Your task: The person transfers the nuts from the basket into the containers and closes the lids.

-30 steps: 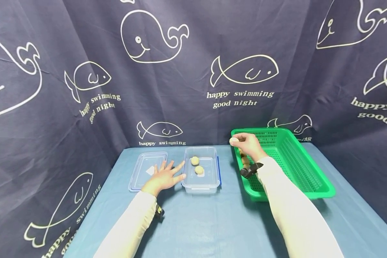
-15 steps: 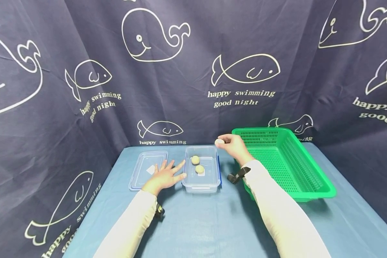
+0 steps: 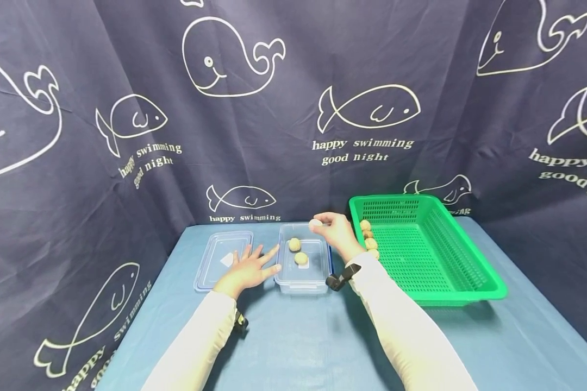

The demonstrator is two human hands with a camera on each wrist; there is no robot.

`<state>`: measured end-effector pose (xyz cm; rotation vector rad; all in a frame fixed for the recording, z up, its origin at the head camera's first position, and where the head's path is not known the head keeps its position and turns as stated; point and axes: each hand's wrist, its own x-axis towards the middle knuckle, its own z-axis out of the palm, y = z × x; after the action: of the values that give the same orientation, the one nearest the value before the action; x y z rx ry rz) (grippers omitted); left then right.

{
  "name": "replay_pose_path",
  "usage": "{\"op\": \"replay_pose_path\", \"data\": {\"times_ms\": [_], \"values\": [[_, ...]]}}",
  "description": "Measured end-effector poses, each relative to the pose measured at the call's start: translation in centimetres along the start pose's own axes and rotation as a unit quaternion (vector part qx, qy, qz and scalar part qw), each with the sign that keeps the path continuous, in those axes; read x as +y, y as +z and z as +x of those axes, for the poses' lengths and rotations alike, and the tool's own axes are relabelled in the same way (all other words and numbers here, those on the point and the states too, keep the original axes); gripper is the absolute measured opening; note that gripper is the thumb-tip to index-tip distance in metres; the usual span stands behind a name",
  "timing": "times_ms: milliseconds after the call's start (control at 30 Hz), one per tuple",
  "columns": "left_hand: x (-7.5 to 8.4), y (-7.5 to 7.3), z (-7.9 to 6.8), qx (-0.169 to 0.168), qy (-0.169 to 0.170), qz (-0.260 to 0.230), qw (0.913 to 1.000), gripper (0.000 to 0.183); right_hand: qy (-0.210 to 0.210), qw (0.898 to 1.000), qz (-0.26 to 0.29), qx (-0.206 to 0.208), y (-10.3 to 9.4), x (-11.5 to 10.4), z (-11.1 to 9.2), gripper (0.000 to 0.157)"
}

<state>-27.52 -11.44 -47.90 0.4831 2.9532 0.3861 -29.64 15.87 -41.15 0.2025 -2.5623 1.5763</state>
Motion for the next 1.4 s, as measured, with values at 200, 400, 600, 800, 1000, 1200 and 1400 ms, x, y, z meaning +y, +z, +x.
{"op": "replay_pose_path", "data": {"times_ms": [200, 400, 600, 800, 1000, 1200, 1400], "values": [[0.1, 0.0, -0.1, 0.000, 0.000, -0.005, 1.0000, 0.072, 0.024, 1.000, -0.007, 0.016, 1.4, 0.5, -0.6, 0.040], [0.2, -0.1, -0.2, 0.000, 0.000, -0.001, 1.0000, 0.072, 0.022, 0.999, -0.016, 0.028, 2.5, 1.1, -1.0, 0.037], [0.1, 0.0, -0.2, 0.004, -0.001, -0.002, 1.0000, 0.072, 0.019, 0.999, -0.008, 0.030, 3.6, 1.6, -1.5, 0.037], [0.3, -0.1, -0.4, 0.001, -0.001, -0.006, 1.0000, 0.071, 0.021, 0.999, 0.006, 0.031, 4.4, 2.5, -1.8, 0.036], [0.4, -0.3, -0.6, 0.001, 0.002, -0.011, 0.9999, 0.070, 0.015, 0.999, -0.002, 0.030, 4.9, 2.9, -1.9, 0.035], [0.4, -0.3, -0.5, 0.003, 0.000, -0.002, 1.0000, 0.070, 0.025, 0.999, 0.006, 0.032, 5.2, 2.7, -2.0, 0.033], [0.5, -0.4, -0.6, 0.001, 0.000, -0.001, 1.0000, 0.070, 0.036, 0.999, 0.008, 0.034, 5.0, 2.2, -1.9, 0.036]]}}
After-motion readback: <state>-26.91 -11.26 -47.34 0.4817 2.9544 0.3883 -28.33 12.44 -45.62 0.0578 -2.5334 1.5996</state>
